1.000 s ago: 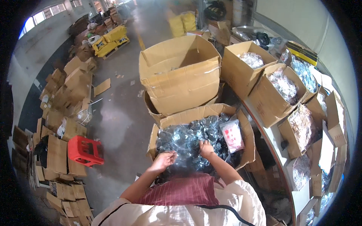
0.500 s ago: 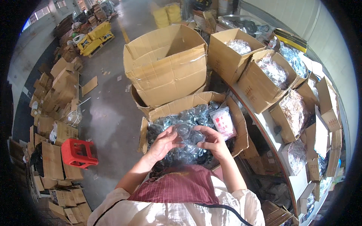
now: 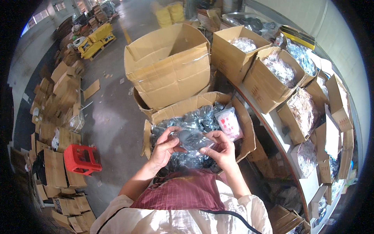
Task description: The person picks up individual plastic parts in small bags from a large box, looks at them, and places some into different boxes or back into the pile.
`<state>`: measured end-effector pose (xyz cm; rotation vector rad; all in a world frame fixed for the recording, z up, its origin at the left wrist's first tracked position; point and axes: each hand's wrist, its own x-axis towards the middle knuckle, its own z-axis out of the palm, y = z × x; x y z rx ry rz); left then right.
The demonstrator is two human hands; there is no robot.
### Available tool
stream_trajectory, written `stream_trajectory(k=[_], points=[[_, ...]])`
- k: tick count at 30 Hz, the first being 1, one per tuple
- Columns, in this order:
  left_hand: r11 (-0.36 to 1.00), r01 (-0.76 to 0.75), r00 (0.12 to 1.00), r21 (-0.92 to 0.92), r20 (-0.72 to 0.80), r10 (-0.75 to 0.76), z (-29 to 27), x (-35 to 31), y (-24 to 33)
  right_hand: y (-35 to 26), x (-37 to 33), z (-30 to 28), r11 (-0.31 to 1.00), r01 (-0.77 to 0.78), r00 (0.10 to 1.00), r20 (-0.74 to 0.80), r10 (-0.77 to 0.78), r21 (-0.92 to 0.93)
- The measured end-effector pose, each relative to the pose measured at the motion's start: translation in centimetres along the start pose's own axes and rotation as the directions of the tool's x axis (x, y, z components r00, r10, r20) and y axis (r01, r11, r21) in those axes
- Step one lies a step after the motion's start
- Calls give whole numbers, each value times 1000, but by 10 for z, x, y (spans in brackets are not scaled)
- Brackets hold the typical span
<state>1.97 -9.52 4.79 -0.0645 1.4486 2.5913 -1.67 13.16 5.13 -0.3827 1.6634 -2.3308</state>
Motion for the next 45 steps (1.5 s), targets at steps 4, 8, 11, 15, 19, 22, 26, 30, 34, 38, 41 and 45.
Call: stream_trajectory(k=[4,8,11,15,19,22,26,30,34,38,41,45], points=[[991,50,994,-128,-92,-62,-1,-1,-7,-9,-7,14,993,46,998,-34,-50,-111],[963,59,987,-262,-126,-95,-1,0,-16,-4,-6,16,985,135,988,-56,-141,-106],[967,83,987,-241,-113,-113,-3,1,-23,-2,-1,12,993,69,991,-122,-57,99],[968,143,981,-208,-97,-165,-6,-2,-26,-1,-3,8,994,8,989,-144,8,110],[963,183,975,-200,-91,-205,-9,0,-30,-1,-3,10,993,-6,987,-156,25,118],[957,199,967,-209,-117,-227,-6,-1,-28,-2,-3,12,996,-12,985,-170,26,85],[988,149,982,40,-126,-143,-14,3,-40,-4,-5,13,996,-39,987,-154,50,77],[873,-189,977,450,-6,214,-3,8,-30,-1,-5,12,997,-77,984,-165,73,-18],[824,-161,987,543,93,131,14,3,-3,-1,-2,16,991,-126,981,-154,118,-39],[852,-171,978,496,-22,209,16,4,-11,-2,1,17,997,-55,982,-175,63,49],[835,-232,957,500,-36,287,21,3,-6,-4,1,15,997,-55,982,-179,64,60],[566,-417,853,711,92,514,25,6,8,-5,9,13,906,147,965,-141,-219,-398]])
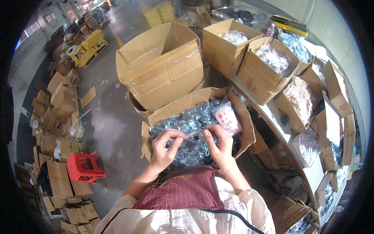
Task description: The person picks up individual plastic parts in small bags from a large box, looks at them, and places some into different boxes or back into the pile.
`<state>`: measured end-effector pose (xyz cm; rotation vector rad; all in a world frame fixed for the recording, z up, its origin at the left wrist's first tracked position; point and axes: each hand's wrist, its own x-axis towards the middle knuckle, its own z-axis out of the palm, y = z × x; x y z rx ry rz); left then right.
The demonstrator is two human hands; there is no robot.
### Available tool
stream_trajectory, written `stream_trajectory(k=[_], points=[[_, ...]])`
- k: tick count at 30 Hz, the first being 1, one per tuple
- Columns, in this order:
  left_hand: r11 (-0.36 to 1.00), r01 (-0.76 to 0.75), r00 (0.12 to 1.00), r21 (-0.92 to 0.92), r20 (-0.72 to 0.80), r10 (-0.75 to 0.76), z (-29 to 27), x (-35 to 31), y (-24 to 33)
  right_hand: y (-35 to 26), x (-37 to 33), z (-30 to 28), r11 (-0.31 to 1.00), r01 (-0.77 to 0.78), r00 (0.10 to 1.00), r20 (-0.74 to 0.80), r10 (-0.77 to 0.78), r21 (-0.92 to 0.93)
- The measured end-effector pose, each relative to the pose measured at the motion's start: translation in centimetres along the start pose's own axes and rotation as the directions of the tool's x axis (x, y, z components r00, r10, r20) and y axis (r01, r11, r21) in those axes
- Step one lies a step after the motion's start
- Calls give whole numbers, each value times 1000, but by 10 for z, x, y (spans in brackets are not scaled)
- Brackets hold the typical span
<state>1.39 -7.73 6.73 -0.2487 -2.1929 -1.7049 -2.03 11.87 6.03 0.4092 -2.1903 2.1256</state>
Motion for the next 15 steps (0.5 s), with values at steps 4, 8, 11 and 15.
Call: stream_trajectory(k=[4,8,11,15], points=[[892,-300,952,339,41,305,-1,9,8,-14,10,1,885,364,919,266,-291,-289],[841,-366,929,400,106,354,-1,9,17,-5,7,17,890,397,887,344,-308,-226],[868,-328,944,374,90,317,-4,4,13,-10,9,18,895,376,892,355,-280,-241],[871,-330,944,364,101,315,-4,1,13,-11,10,14,940,272,908,378,-180,-207]])
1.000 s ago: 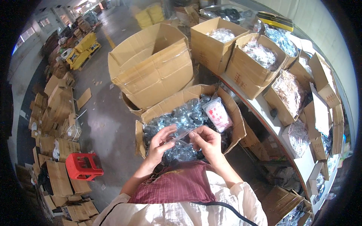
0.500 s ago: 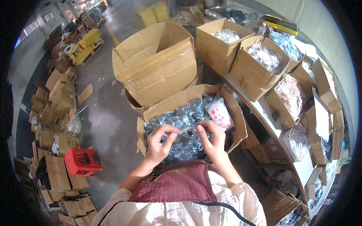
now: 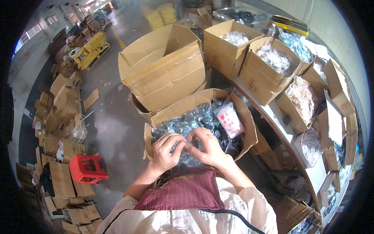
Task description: The person picks up individual plastic parts in small bags from a large box, looks at them, and places some into different boxes or back into the pile.
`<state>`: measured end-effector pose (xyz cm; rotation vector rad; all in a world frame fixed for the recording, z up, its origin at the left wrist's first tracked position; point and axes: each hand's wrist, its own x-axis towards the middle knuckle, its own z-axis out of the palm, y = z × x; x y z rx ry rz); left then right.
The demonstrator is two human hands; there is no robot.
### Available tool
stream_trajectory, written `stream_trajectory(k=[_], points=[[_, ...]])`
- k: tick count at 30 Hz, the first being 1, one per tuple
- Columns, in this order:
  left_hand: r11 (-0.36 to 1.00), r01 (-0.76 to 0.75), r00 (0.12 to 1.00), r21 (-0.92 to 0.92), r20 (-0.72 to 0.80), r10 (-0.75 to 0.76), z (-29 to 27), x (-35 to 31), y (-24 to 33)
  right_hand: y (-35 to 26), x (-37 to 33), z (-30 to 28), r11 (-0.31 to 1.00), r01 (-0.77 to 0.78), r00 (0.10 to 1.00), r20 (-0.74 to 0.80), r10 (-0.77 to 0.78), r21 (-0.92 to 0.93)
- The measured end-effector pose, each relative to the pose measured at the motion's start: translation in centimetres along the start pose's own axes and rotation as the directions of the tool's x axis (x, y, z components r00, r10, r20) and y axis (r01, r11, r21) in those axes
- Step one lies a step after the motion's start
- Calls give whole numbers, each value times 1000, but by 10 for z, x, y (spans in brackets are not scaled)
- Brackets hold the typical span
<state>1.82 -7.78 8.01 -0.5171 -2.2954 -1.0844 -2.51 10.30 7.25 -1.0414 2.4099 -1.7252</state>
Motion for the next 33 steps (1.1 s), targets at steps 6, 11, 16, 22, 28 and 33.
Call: stream_trajectory(k=[6,11,16,22,28,33], points=[[995,64,998,-73,32,-62,3,-1,-2,8,-4,3,997,81,995,-60,-81,8],[938,259,966,-232,88,-245,-4,3,1,5,-5,-1,990,108,993,-47,-112,-87],[902,326,945,-283,99,-310,-13,0,-13,6,-7,-8,974,105,994,27,-102,-202],[838,392,916,-380,73,-395,-17,-6,-17,13,-13,-7,983,151,989,14,-150,-105],[769,448,885,-457,104,-454,-14,-11,-21,12,-12,-16,969,207,977,-33,-213,-136],[658,469,843,-589,76,-532,-15,-8,-20,22,-19,-26,986,159,983,-83,-163,-53]])
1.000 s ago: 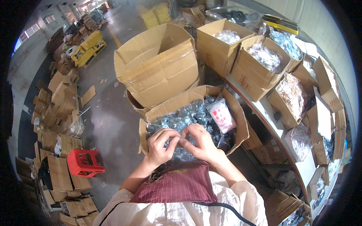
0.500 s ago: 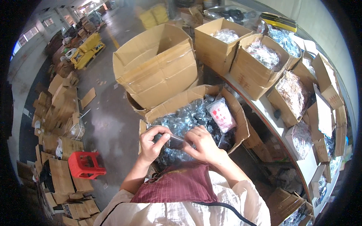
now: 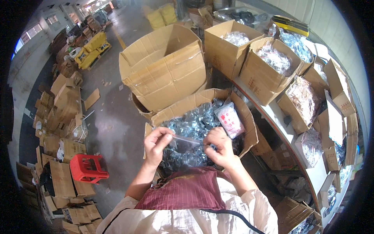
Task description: The person picks up individual plastic parts in small bags from a large box, looks at them, and places some into different boxes or back into the pile.
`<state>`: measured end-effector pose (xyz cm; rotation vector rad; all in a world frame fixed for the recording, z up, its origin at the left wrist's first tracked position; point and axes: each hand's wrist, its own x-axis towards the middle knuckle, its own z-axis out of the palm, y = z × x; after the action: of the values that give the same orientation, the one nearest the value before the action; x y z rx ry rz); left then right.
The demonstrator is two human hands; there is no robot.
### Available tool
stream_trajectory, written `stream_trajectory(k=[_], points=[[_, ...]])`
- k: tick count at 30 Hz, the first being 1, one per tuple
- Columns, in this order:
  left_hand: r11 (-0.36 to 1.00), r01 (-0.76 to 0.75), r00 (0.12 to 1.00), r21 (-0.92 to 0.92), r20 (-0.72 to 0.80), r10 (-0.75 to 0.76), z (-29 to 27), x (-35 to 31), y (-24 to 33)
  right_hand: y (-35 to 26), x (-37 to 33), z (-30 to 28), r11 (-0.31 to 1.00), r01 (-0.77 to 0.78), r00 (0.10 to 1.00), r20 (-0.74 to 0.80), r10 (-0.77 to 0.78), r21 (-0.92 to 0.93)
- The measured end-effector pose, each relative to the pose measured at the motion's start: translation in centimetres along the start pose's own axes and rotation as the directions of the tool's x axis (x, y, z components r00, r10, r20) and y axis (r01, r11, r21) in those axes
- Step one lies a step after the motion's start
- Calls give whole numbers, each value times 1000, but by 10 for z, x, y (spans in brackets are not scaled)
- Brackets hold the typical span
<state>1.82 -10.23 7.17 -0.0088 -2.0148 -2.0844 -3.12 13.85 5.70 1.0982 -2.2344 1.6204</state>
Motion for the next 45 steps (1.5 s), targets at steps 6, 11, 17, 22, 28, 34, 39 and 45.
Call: stream_trajectory(k=[6,11,17,22,28,34,39,45], points=[[947,153,986,-283,-18,-165,-8,12,7,13,-3,3,877,-311,950,150,275,367],[713,359,906,-602,41,-422,-1,14,2,8,-6,34,505,-650,760,490,426,568],[666,389,902,-636,115,-416,-6,12,-10,0,-3,45,341,-531,800,327,503,776],[698,543,840,-467,307,-448,-4,2,-14,9,0,43,329,-490,811,284,512,808],[643,667,737,-377,456,-499,2,4,-16,14,-1,40,347,-547,766,287,576,762],[652,644,762,-400,412,-500,6,2,-18,19,-6,38,276,-514,772,298,562,812],[737,553,827,-388,365,-428,11,-5,-20,19,-8,37,202,-517,777,357,519,832],[825,400,914,-399,236,-330,22,-11,-12,15,-7,43,141,-486,755,333,565,862]])
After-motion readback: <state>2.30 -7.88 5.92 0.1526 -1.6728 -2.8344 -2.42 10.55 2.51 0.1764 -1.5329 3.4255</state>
